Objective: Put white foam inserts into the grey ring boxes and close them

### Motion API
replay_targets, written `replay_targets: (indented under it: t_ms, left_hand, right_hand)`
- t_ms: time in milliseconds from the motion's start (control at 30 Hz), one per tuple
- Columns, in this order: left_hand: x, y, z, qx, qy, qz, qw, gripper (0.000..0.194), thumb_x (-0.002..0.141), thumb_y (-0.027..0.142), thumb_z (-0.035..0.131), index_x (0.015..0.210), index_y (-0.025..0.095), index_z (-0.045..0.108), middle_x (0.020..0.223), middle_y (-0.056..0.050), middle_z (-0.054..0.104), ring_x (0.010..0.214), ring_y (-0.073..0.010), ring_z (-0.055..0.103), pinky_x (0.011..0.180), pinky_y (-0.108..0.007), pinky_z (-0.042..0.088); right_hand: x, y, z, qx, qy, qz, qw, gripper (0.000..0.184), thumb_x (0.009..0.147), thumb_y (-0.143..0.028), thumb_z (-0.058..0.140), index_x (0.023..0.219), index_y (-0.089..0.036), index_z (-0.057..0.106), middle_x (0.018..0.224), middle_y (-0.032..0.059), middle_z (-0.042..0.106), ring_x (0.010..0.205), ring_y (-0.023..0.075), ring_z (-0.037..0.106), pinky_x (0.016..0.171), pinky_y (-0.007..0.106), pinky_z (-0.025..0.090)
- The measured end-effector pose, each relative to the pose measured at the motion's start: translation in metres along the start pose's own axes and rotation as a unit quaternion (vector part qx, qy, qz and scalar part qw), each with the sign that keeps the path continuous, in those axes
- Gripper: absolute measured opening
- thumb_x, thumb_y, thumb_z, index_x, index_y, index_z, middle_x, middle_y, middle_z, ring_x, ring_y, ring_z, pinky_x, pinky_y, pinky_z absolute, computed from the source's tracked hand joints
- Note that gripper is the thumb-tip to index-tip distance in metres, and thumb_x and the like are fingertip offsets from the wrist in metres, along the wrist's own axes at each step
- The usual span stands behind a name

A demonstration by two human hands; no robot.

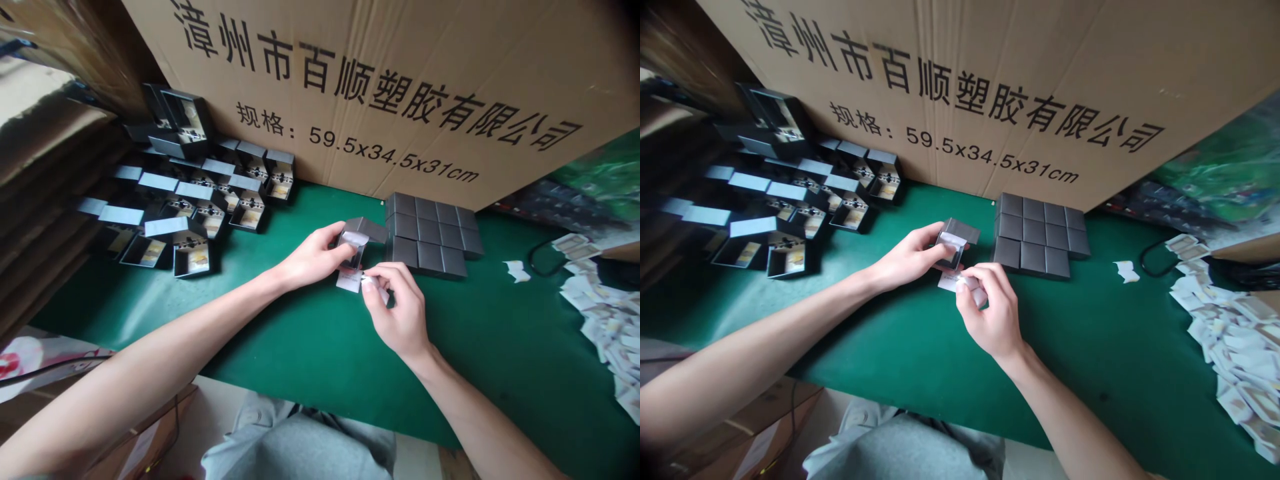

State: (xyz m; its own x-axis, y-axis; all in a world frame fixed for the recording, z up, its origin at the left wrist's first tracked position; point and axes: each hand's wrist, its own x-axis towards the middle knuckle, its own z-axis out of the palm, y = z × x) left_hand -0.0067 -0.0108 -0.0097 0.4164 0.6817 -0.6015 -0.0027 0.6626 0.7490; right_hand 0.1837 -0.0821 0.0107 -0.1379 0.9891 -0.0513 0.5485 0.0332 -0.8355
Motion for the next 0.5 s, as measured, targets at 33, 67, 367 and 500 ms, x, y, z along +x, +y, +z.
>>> replay_targets:
  t_ms: [33,67,367,500]
  left_hand:
    - [-0.0001,0.0008,0.0003,0.002,0.001,-0.001,1.0,0.025,0.092,0.03,0.063,0.111,0.014,0.065,0.105,-0.005,0.072,0.09,-0.02,0.072,0.079,-0.032,0.062]
    - [-0.0004,0.0016,0.0007,0.004,0.002,-0.001,1.0,0.025,0.092,0.03,0.063,0.111,0.014,0.066,0.105,-0.006,0.072,0.091,-0.0201,0.072,0.08,-0.032,0.062]
    - [-0.0027,0.0052,0.0024,-0.013,-0.001,-0.006,1.0,0.025,0.094,0.035,0.061,0.109,0.016,0.065,0.099,-0.004,0.071,0.093,-0.0212,0.071,0.081,-0.034,0.063]
    - [-0.0031,0.0081,0.0026,-0.019,-0.003,-0.012,1.0,0.029,0.093,0.038,0.062,0.113,0.017,0.066,0.102,-0.005,0.072,0.096,-0.0216,0.07,0.083,-0.035,0.064]
  right_hand:
    - [0.0,-0.0005,0.0001,0.001,0.0,0.0,1.0,0.007,0.099,-0.025,0.062,0.104,-0.024,0.067,0.1,0.0024,0.066,0.085,0.0153,0.064,0.073,0.03,0.056]
    - [0.0001,-0.0011,0.0,0.002,0.001,-0.001,1.0,0.007,0.099,-0.025,0.063,0.104,-0.024,0.067,0.1,0.0025,0.066,0.085,0.0153,0.064,0.074,0.03,0.056]
    - [0.0016,-0.002,-0.0006,0.012,0.002,0.013,1.0,0.007,0.099,-0.025,0.062,0.103,-0.022,0.068,0.1,0.0038,0.067,0.084,0.0162,0.065,0.075,0.032,0.056]
    - [0.0004,-0.0005,-0.0006,0.015,0.007,0.007,1.0,0.007,0.099,-0.023,0.063,0.103,-0.021,0.068,0.101,0.0049,0.068,0.087,0.017,0.066,0.077,0.032,0.057]
